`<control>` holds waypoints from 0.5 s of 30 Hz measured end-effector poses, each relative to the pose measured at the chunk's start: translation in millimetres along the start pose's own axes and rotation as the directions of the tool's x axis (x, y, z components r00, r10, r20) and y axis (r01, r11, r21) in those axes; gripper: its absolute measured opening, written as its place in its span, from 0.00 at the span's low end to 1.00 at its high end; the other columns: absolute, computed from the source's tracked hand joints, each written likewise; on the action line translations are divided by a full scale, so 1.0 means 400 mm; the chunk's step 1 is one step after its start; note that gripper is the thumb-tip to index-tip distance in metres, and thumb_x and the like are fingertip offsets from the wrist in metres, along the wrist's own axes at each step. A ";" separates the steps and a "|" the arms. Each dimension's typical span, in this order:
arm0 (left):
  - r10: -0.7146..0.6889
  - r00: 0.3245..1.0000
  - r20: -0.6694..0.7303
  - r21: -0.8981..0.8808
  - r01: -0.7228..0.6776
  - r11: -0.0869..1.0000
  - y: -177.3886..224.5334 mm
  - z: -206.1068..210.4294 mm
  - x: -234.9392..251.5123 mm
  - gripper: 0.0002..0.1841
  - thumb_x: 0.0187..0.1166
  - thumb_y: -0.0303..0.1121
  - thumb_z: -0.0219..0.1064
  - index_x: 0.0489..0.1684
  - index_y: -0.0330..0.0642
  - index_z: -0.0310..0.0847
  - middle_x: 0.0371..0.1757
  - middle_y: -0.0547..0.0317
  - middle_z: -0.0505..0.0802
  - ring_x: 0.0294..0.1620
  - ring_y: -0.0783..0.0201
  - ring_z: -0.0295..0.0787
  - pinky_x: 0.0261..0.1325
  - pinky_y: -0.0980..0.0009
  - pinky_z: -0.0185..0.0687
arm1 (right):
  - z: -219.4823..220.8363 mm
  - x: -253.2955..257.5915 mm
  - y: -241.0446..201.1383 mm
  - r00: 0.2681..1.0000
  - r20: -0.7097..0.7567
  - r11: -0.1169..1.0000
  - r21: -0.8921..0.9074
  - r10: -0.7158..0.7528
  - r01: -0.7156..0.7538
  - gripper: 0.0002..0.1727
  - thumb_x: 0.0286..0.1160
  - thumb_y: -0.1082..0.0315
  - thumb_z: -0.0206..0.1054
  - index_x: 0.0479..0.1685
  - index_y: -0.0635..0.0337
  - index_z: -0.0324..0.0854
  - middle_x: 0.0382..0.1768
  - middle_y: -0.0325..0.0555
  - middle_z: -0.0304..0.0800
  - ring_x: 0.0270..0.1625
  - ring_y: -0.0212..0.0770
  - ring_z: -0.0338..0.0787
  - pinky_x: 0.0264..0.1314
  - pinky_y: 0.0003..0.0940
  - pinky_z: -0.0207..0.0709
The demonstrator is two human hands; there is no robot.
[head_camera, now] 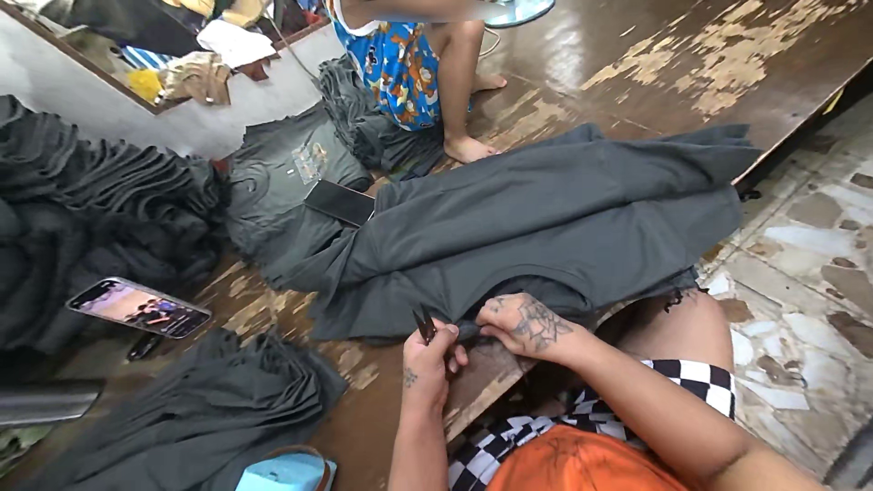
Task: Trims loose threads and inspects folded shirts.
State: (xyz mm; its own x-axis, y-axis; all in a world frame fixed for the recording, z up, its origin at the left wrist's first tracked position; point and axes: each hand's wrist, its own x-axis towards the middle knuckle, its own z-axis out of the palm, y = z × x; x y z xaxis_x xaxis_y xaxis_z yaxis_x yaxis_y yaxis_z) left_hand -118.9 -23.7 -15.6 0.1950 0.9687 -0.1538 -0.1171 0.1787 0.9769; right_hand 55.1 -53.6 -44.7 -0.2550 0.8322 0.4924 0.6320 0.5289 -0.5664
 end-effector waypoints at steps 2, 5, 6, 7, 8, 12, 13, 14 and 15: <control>-0.013 1.000 -0.007 -0.038 0.012 0.999 0.004 0.000 0.003 0.14 0.75 0.16 0.51 0.22 0.46 0.71 0.12 0.69 0.83 0.07 0.77 0.76 0.10 0.81 0.75 | -0.008 -0.006 0.014 0.999 -0.024 0.997 0.063 -0.032 0.034 0.07 0.73 0.78 0.66 0.36 0.70 0.89 0.36 0.59 0.94 0.43 0.56 0.96 0.51 0.48 0.87; -0.009 1.000 0.014 0.117 0.007 0.993 0.006 -0.007 0.007 0.13 0.76 0.17 0.53 0.24 0.44 0.71 0.13 0.70 0.83 0.08 0.78 0.77 0.11 0.82 0.75 | 0.009 -0.023 0.017 0.992 -0.109 0.995 0.069 -0.064 0.071 0.08 0.75 0.76 0.62 0.35 0.68 0.87 0.33 0.57 0.93 0.39 0.53 0.95 0.47 0.44 0.87; 0.021 0.999 0.046 0.317 -0.035 0.948 0.008 -0.016 0.008 0.10 0.78 0.20 0.58 0.26 0.42 0.74 0.15 0.70 0.84 0.11 0.78 0.78 0.14 0.82 0.75 | 0.012 -0.031 0.014 0.990 -0.125 0.995 0.077 -0.060 0.070 0.09 0.77 0.76 0.61 0.36 0.68 0.87 0.33 0.57 0.93 0.40 0.53 0.95 0.48 0.44 0.87; 0.057 0.993 0.099 0.549 -0.103 0.830 0.012 -0.026 0.005 0.05 0.79 0.25 0.63 0.32 0.39 0.78 0.20 0.68 0.85 0.16 0.76 0.80 0.21 0.78 0.78 | 0.013 -0.040 0.011 0.990 -0.131 0.994 0.087 -0.052 0.064 0.09 0.78 0.75 0.60 0.36 0.68 0.87 0.34 0.57 0.93 0.41 0.53 0.95 0.49 0.44 0.87; 0.078 0.983 0.168 0.718 -0.176 0.674 0.018 -0.034 -0.001 0.07 0.79 0.32 0.64 0.42 0.36 0.82 0.29 0.61 0.88 0.26 0.69 0.84 0.32 0.69 0.81 | 0.014 -0.049 0.009 0.990 -0.134 0.994 0.096 -0.046 0.060 0.10 0.78 0.75 0.59 0.37 0.68 0.86 0.35 0.57 0.93 0.43 0.54 0.95 0.51 0.45 0.86; 0.163 0.910 0.381 0.863 -0.413 0.292 0.056 -0.045 -0.047 0.25 0.77 0.37 0.64 0.71 0.33 0.78 0.55 0.44 0.92 0.50 0.47 0.91 0.50 0.43 0.84 | 0.015 -0.073 0.010 0.988 -0.146 0.987 0.143 -0.046 0.067 0.13 0.81 0.71 0.57 0.37 0.66 0.86 0.37 0.57 0.92 0.45 0.54 0.93 0.54 0.46 0.83; 0.218 0.874 0.433 0.849 -0.477 0.225 0.063 -0.049 -0.054 0.22 0.76 0.35 0.63 0.67 0.34 0.82 0.53 0.45 0.92 0.49 0.47 0.92 0.48 0.45 0.86 | 0.014 -0.076 0.012 0.988 -0.146 0.984 0.163 -0.050 0.074 0.13 0.80 0.70 0.56 0.36 0.66 0.86 0.36 0.57 0.92 0.44 0.53 0.93 0.54 0.46 0.82; 0.264 0.833 0.486 0.829 -0.535 0.161 0.069 -0.053 -0.060 0.19 0.75 0.32 0.64 0.62 0.35 0.86 0.50 0.46 0.93 0.48 0.48 0.93 0.46 0.47 0.87 | 0.013 -0.078 0.015 0.988 -0.142 0.980 0.184 -0.053 0.079 0.13 0.80 0.69 0.56 0.36 0.66 0.85 0.35 0.56 0.91 0.43 0.52 0.92 0.53 0.46 0.81; 0.290 0.795 0.532 0.809 -0.579 0.104 0.074 -0.055 -0.064 0.17 0.72 0.30 0.65 0.58 0.37 0.88 0.48 0.47 0.94 0.47 0.47 0.93 0.45 0.48 0.88 | 0.013 -0.079 0.016 0.989 -0.140 0.976 0.203 -0.056 0.084 0.14 0.80 0.69 0.55 0.35 0.65 0.85 0.33 0.56 0.91 0.42 0.51 0.91 0.53 0.45 0.80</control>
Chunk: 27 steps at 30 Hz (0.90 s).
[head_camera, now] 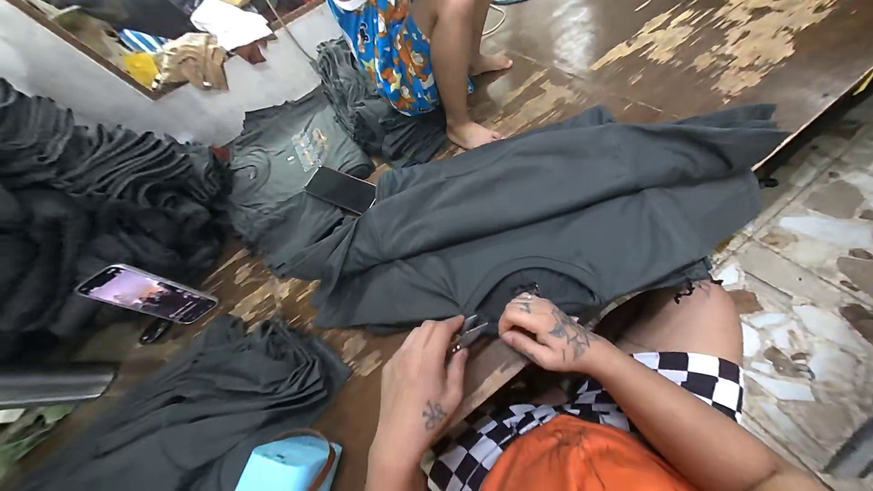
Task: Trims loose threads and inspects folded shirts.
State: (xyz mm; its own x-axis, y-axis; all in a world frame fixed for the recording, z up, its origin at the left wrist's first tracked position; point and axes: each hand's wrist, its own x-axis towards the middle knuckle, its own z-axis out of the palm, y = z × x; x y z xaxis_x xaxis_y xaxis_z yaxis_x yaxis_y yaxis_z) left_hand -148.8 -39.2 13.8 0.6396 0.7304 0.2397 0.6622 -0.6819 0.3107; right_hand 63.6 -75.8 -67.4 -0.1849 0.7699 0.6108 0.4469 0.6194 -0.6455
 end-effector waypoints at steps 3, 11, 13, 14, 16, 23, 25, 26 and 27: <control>0.069 0.998 0.005 0.070 -0.069 0.995 0.010 0.006 0.002 0.16 0.69 0.26 0.68 0.55 0.40 0.92 0.46 0.49 0.95 0.44 0.47 0.95 0.41 0.48 0.89 | -0.004 0.000 -0.001 1.000 0.008 1.000 0.025 0.003 -0.004 0.13 0.80 0.70 0.56 0.34 0.66 0.85 0.33 0.56 0.91 0.42 0.51 0.91 0.55 0.45 0.78; 0.079 0.997 -0.020 0.009 -0.079 0.997 -0.007 0.030 0.003 0.15 0.73 0.27 0.65 0.54 0.41 0.92 0.44 0.51 0.95 0.39 0.50 0.95 0.37 0.50 0.89 | -0.006 -0.002 0.003 0.999 0.018 0.997 0.061 -0.049 0.047 0.11 0.79 0.72 0.60 0.33 0.65 0.87 0.31 0.53 0.92 0.41 0.49 0.90 0.64 0.43 0.73; 0.098 0.995 -0.030 0.011 -0.097 0.995 -0.013 0.034 -0.002 0.14 0.73 0.27 0.65 0.52 0.41 0.94 0.43 0.52 0.96 0.39 0.51 0.96 0.36 0.50 0.90 | -0.004 0.000 0.002 0.998 0.022 0.996 0.061 -0.065 0.064 0.11 0.78 0.72 0.61 0.33 0.64 0.88 0.32 0.52 0.94 0.41 0.48 0.92 0.66 0.44 0.72; 0.097 0.995 -0.035 0.013 -0.097 0.995 -0.014 0.032 -0.004 0.14 0.73 0.27 0.65 0.52 0.41 0.94 0.43 0.52 0.96 0.39 0.51 0.96 0.36 0.50 0.90 | -0.003 0.001 0.004 0.997 0.022 0.996 0.061 -0.074 0.072 0.11 0.78 0.72 0.61 0.33 0.64 0.88 0.32 0.52 0.94 0.41 0.47 0.92 0.67 0.44 0.72; 0.095 0.994 -0.048 0.020 -0.094 0.995 -0.016 0.031 -0.005 0.15 0.73 0.28 0.65 0.54 0.41 0.93 0.44 0.52 0.95 0.38 0.52 0.95 0.36 0.52 0.89 | -0.004 0.001 0.005 0.996 0.016 0.995 0.065 -0.083 0.082 0.11 0.79 0.72 0.61 0.34 0.64 0.88 0.33 0.52 0.94 0.42 0.45 0.93 0.68 0.43 0.72; -0.009 0.999 -0.036 -0.039 0.008 0.999 -0.030 0.022 -0.012 0.17 0.75 0.30 0.65 0.60 0.38 0.89 0.49 0.46 0.94 0.43 0.47 0.95 0.40 0.46 0.88 | -0.016 -0.025 -0.018 0.986 0.144 0.981 0.184 -0.089 0.062 0.25 0.87 0.57 0.58 0.21 0.65 0.83 0.20 0.50 0.85 0.32 0.44 0.89 0.80 0.49 0.66; -0.114 0.992 -0.056 -0.117 0.107 0.987 -0.045 0.019 -0.005 0.23 0.71 0.30 0.67 0.67 0.35 0.84 0.49 0.46 0.93 0.40 0.49 0.93 0.40 0.45 0.87 | -0.026 -0.025 -0.037 0.980 0.171 0.982 0.175 -0.102 0.072 0.35 0.87 0.43 0.55 0.12 0.61 0.76 0.14 0.45 0.77 0.28 0.41 0.85 0.65 0.40 0.78; -0.181 0.983 -0.038 -0.127 0.175 0.976 -0.054 0.017 0.004 0.25 0.70 0.28 0.67 0.71 0.35 0.81 0.46 0.45 0.94 0.37 0.48 0.91 0.39 0.45 0.85 | -0.029 -0.015 -0.047 0.987 0.134 0.990 0.114 -0.094 0.079 0.35 0.84 0.41 0.58 0.14 0.62 0.78 0.17 0.47 0.80 0.30 0.43 0.87 0.54 0.39 0.82; -0.259 0.966 0.026 -0.109 0.260 0.959 -0.060 0.011 0.018 0.26 0.73 0.28 0.67 0.73 0.36 0.80 0.44 0.42 0.93 0.37 0.43 0.91 0.41 0.40 0.83 | -0.031 0.004 -0.056 0.993 0.092 0.997 0.001 -0.077 0.078 0.31 0.80 0.42 0.62 0.23 0.64 0.83 0.23 0.51 0.85 0.35 0.48 0.89 0.48 0.43 0.82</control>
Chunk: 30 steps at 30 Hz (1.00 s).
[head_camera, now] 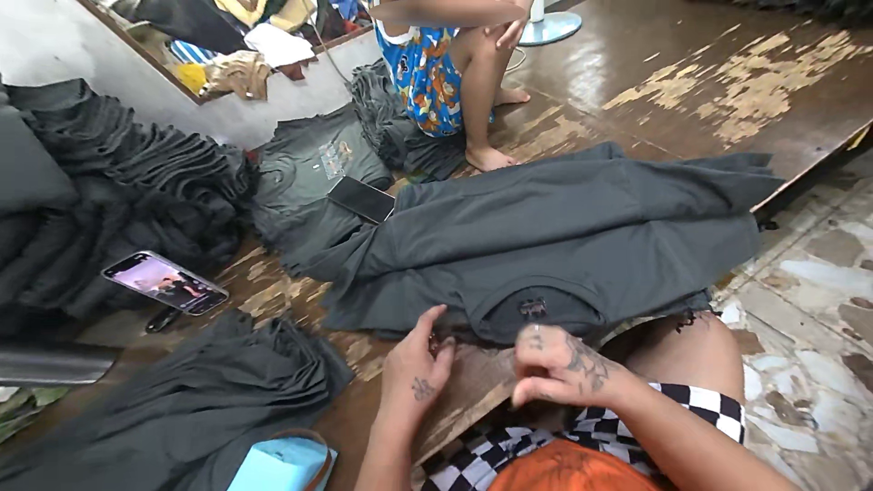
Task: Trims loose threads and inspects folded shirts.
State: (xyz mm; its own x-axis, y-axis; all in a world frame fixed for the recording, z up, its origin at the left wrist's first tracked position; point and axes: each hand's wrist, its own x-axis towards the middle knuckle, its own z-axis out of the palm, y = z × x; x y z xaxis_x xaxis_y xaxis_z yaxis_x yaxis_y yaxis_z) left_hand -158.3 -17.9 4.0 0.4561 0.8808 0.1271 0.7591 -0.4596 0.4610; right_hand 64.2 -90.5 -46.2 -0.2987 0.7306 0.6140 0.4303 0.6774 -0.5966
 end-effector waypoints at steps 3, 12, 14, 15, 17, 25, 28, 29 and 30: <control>-0.158 0.977 0.146 -0.016 0.162 0.987 -0.017 -0.009 0.046 0.17 0.85 0.32 0.61 0.66 0.34 0.83 0.50 0.37 0.93 0.53 0.39 0.91 0.57 0.37 0.81 | 0.010 0.062 0.022 0.992 0.053 0.963 -0.251 0.116 -0.099 0.23 0.77 0.59 0.69 0.66 0.63 0.84 0.48 0.58 0.94 0.52 0.61 0.93 0.60 0.58 0.82; -0.222 0.972 0.078 -0.314 0.235 0.920 -0.083 0.008 0.063 0.16 0.90 0.36 0.55 0.41 0.31 0.82 0.29 0.57 0.82 0.30 0.68 0.74 0.40 0.66 0.71 | -0.005 0.114 0.068 0.951 0.277 0.987 -0.119 0.137 -0.107 0.22 0.81 0.72 0.55 0.66 0.52 0.90 0.37 0.61 0.92 0.43 0.63 0.91 0.52 0.60 0.80; -0.229 0.970 0.078 -0.314 0.242 0.918 -0.082 0.006 0.066 0.16 0.90 0.36 0.55 0.41 0.31 0.82 0.29 0.58 0.81 0.31 0.68 0.74 0.40 0.67 0.71 | -0.008 0.123 0.064 0.938 0.317 0.986 -0.135 0.137 -0.098 0.23 0.81 0.70 0.56 0.70 0.48 0.88 0.37 0.63 0.90 0.41 0.63 0.90 0.49 0.61 0.79; -0.235 0.969 0.077 -0.312 0.247 0.917 -0.080 0.006 0.067 0.16 0.90 0.36 0.55 0.41 0.31 0.82 0.29 0.57 0.82 0.31 0.68 0.75 0.41 0.66 0.71 | -0.007 0.125 0.064 0.939 0.320 0.986 -0.144 0.125 -0.082 0.23 0.81 0.70 0.56 0.70 0.48 0.88 0.36 0.63 0.90 0.40 0.63 0.90 0.46 0.60 0.79; -0.245 0.967 0.070 -0.310 0.255 0.916 -0.081 0.008 0.068 0.16 0.90 0.35 0.56 0.41 0.31 0.83 0.29 0.56 0.83 0.32 0.67 0.76 0.42 0.65 0.72 | -0.001 0.125 0.066 0.947 0.306 0.985 -0.169 0.095 -0.045 0.22 0.79 0.70 0.59 0.68 0.47 0.89 0.34 0.61 0.89 0.37 0.62 0.90 0.40 0.57 0.81; -0.227 0.970 0.082 -0.259 0.241 0.935 -0.086 0.014 0.068 0.16 0.89 0.35 0.56 0.42 0.30 0.83 0.29 0.52 0.84 0.32 0.62 0.78 0.42 0.60 0.73 | 0.035 0.147 0.059 0.939 0.277 0.921 -0.379 0.206 -0.090 0.17 0.70 0.73 0.66 0.57 0.65 0.89 0.40 0.61 0.94 0.43 0.62 0.95 0.43 0.57 0.86; -0.217 0.973 0.079 -0.253 0.230 0.940 -0.089 0.014 0.071 0.16 0.89 0.36 0.56 0.41 0.30 0.83 0.28 0.53 0.84 0.32 0.61 0.79 0.41 0.59 0.73 | 0.061 0.140 0.086 0.981 0.187 0.898 -0.439 0.056 0.033 0.09 0.69 0.72 0.67 0.39 0.64 0.92 0.27 0.56 0.90 0.31 0.57 0.94 0.30 0.52 0.85; -0.213 0.974 0.074 -0.253 0.225 0.941 -0.090 0.015 0.071 0.16 0.89 0.37 0.56 0.41 0.31 0.84 0.28 0.53 0.84 0.31 0.61 0.79 0.40 0.58 0.74 | 0.066 0.135 0.095 0.989 0.150 0.893 -0.446 0.003 0.065 0.08 0.69 0.71 0.66 0.35 0.63 0.91 0.23 0.54 0.89 0.28 0.55 0.93 0.27 0.49 0.84; -0.206 0.976 0.071 -0.252 0.217 0.943 -0.091 0.015 0.070 0.17 0.89 0.37 0.56 0.41 0.31 0.84 0.27 0.53 0.84 0.31 0.61 0.79 0.40 0.58 0.74 | 0.069 0.130 0.101 0.994 0.103 0.894 -0.441 -0.038 0.080 0.09 0.72 0.70 0.64 0.32 0.62 0.90 0.21 0.51 0.87 0.25 0.52 0.92 0.25 0.46 0.83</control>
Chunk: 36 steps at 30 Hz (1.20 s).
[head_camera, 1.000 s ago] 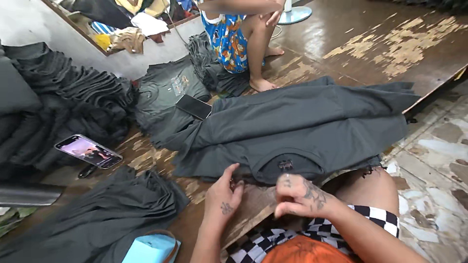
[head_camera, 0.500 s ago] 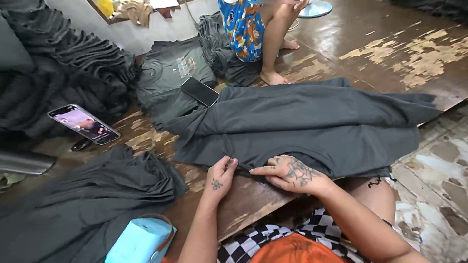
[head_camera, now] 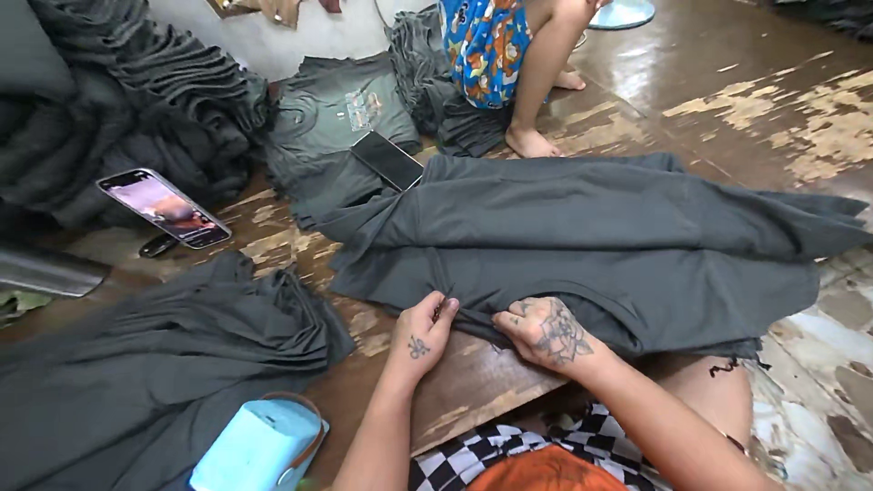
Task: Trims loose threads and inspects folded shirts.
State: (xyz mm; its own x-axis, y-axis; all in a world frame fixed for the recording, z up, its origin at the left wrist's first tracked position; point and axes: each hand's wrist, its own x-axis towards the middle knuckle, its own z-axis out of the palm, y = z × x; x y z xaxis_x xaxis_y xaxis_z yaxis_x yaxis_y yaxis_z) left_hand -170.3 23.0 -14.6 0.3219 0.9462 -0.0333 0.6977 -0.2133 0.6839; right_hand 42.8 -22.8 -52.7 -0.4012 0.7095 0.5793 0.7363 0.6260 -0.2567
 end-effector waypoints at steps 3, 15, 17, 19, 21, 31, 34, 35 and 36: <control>0.029 1.000 0.012 0.016 -0.029 0.999 -0.003 -0.001 -0.003 0.18 0.88 0.38 0.57 0.42 0.31 0.85 0.29 0.50 0.86 0.33 0.56 0.83 0.41 0.54 0.76 | -0.007 -0.008 0.005 0.992 -0.119 0.997 0.078 0.028 -0.019 0.14 0.81 0.67 0.60 0.31 0.63 0.87 0.21 0.49 0.89 0.25 0.46 0.92 0.27 0.41 0.84; 0.294 0.952 -0.091 0.115 -0.283 0.952 0.010 0.031 -0.073 0.24 0.78 0.38 0.63 0.71 0.35 0.80 0.54 0.44 0.93 0.45 0.48 0.93 0.46 0.46 0.87 | -0.039 -0.057 -0.005 0.983 -0.142 0.963 0.257 0.116 -0.076 0.17 0.87 0.67 0.53 0.34 0.66 0.84 0.26 0.50 0.89 0.31 0.41 0.91 0.39 0.31 0.84; 0.387 0.910 -0.149 0.126 -0.371 0.920 0.025 0.055 -0.102 0.19 0.75 0.35 0.65 0.60 0.35 0.86 0.47 0.47 0.94 0.41 0.52 0.93 0.42 0.51 0.88 | -0.041 -0.060 -0.002 0.983 -0.139 0.959 0.273 0.124 -0.082 0.17 0.87 0.67 0.53 0.34 0.65 0.83 0.26 0.50 0.88 0.31 0.41 0.90 0.38 0.31 0.83; 0.429 0.883 -0.188 0.132 -0.410 0.902 0.032 0.087 -0.127 0.17 0.73 0.33 0.65 0.55 0.35 0.88 0.43 0.50 0.94 0.40 0.55 0.93 0.43 0.56 0.89 | -0.039 -0.061 -0.001 0.981 -0.144 0.958 0.274 0.127 -0.083 0.17 0.87 0.66 0.53 0.34 0.65 0.83 0.25 0.50 0.88 0.31 0.41 0.90 0.38 0.31 0.83; 0.467 0.849 -0.249 0.172 -0.435 0.884 0.026 0.122 -0.135 0.16 0.75 0.33 0.64 0.54 0.34 0.89 0.44 0.50 0.95 0.42 0.54 0.95 0.44 0.57 0.90 | -0.037 -0.062 0.000 0.981 -0.151 0.959 0.273 0.120 -0.075 0.17 0.87 0.66 0.53 0.33 0.65 0.84 0.25 0.50 0.88 0.31 0.42 0.90 0.38 0.32 0.83; 0.196 0.945 -0.262 0.033 -0.194 0.980 0.036 0.102 -0.134 0.26 0.71 0.30 0.65 0.69 0.29 0.79 0.41 0.47 0.91 0.35 0.54 0.88 0.38 0.54 0.84 | -0.125 -0.186 -0.086 0.998 -0.023 0.791 0.610 -0.053 0.056 0.37 0.87 0.36 0.48 0.15 0.56 0.72 0.16 0.43 0.76 0.23 0.37 0.81 0.29 0.31 0.77; 0.067 0.984 -0.168 0.132 -0.045 0.990 0.039 0.058 -0.103 0.27 0.73 0.28 0.65 0.76 0.34 0.77 0.38 0.44 0.92 0.34 0.45 0.89 0.38 0.44 0.82 | -0.230 -0.229 -0.062 0.993 -0.115 0.923 0.380 -0.007 0.051 0.41 0.86 0.29 0.36 0.26 0.54 0.78 0.24 0.46 0.84 0.36 0.41 0.88 0.54 0.36 0.82; 0.019 0.993 -0.113 0.161 -0.001 0.987 0.043 0.045 -0.088 0.24 0.78 0.29 0.64 0.75 0.37 0.79 0.46 0.41 0.94 0.43 0.40 0.93 0.47 0.38 0.83 | -0.265 -0.242 -0.028 0.994 -0.077 0.975 0.215 0.081 -0.063 0.45 0.84 0.27 0.31 0.38 0.56 0.83 0.36 0.51 0.89 0.49 0.45 0.90 0.65 0.41 0.78; -0.005 0.996 -0.084 0.173 0.020 0.985 0.047 0.036 -0.073 0.20 0.82 0.30 0.62 0.71 0.36 0.81 0.51 0.39 0.94 0.51 0.38 0.93 0.54 0.36 0.83 | -0.289 -0.258 0.012 0.981 -0.023 0.980 0.053 0.195 -0.193 0.49 0.82 0.25 0.30 0.50 0.58 0.86 0.49 0.57 0.91 0.59 0.52 0.89 0.71 0.50 0.75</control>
State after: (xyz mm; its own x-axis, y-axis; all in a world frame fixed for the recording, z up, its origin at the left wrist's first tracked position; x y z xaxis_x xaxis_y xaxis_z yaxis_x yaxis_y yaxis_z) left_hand -157.3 -12.2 -11.3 0.2629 0.9645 0.0247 0.8044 -0.2333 0.5463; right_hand 150.8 -130.3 -24.1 -0.2377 0.8101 0.5359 0.7699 0.4935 -0.4045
